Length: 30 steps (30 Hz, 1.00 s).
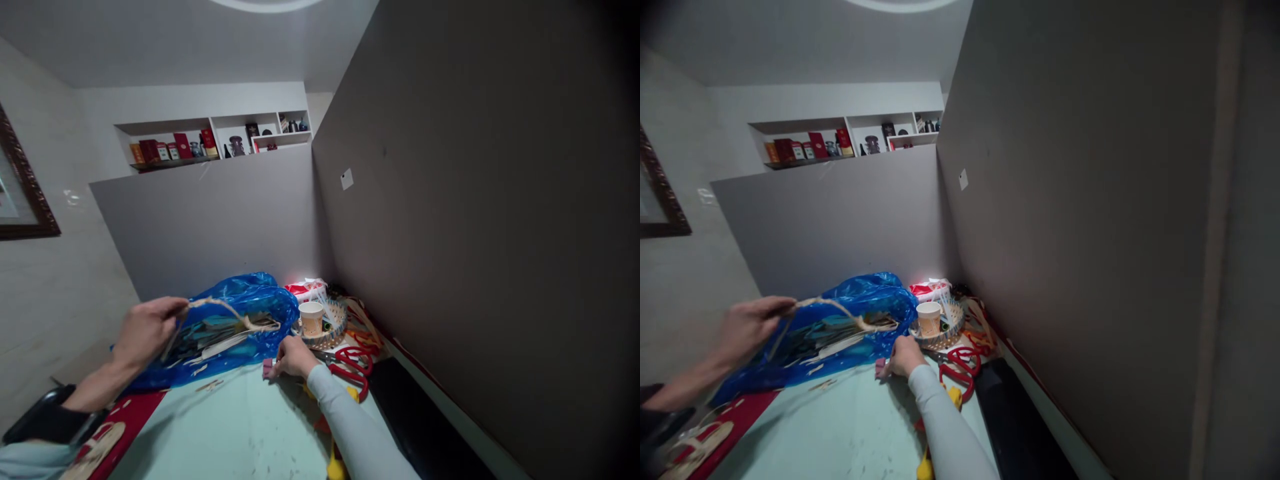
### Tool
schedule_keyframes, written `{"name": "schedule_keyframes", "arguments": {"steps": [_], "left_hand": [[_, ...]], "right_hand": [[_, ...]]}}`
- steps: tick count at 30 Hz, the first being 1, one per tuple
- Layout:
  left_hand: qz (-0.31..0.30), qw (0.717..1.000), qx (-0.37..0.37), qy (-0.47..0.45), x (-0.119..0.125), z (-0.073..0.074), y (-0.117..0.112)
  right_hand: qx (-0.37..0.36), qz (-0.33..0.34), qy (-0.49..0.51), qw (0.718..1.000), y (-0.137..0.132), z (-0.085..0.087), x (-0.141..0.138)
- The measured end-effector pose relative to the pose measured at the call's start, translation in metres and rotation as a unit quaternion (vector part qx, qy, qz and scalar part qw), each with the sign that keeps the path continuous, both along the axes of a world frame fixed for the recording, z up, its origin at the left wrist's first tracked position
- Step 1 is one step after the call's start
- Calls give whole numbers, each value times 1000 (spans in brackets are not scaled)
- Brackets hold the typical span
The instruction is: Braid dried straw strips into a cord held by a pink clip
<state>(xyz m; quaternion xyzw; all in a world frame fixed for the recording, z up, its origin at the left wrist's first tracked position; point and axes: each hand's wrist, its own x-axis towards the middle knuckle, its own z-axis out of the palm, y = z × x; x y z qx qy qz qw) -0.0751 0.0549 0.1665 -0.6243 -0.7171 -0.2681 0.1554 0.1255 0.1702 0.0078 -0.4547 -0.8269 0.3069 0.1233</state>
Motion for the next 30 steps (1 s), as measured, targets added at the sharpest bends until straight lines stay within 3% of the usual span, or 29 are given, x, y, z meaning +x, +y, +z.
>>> {"name": "schedule_keyframes", "arguments": {"steps": [4,7,9,12,15,17,26,30], "left_hand": [[-40,985,115,-124,1,18,21],[-90,974,107,-178,17,13,45],[-113,974,42,-193,30,-5,57],[-124,968,-119,-183,41,-51,67],[-115,949,-241,-168,39,-98,66],[-112,938,-287,-159,34,-117,62],[-132,928,-329,-113,35,-150,52],[-127,934,-325,-75,40,-155,51]], "right_hand": [[6,-1,-6,1000,-2,2,1],[9,1,-14,1000,-4,5,1],[11,3,-21,1000,-4,5,1],[11,9,-22,1000,-4,2,1],[11,11,-17,1000,-1,-2,0],[13,11,-13,1000,2,-4,-1],[25,-1,20,999,3,-6,-2],[30,-4,17,999,1,-4,-1]]}}
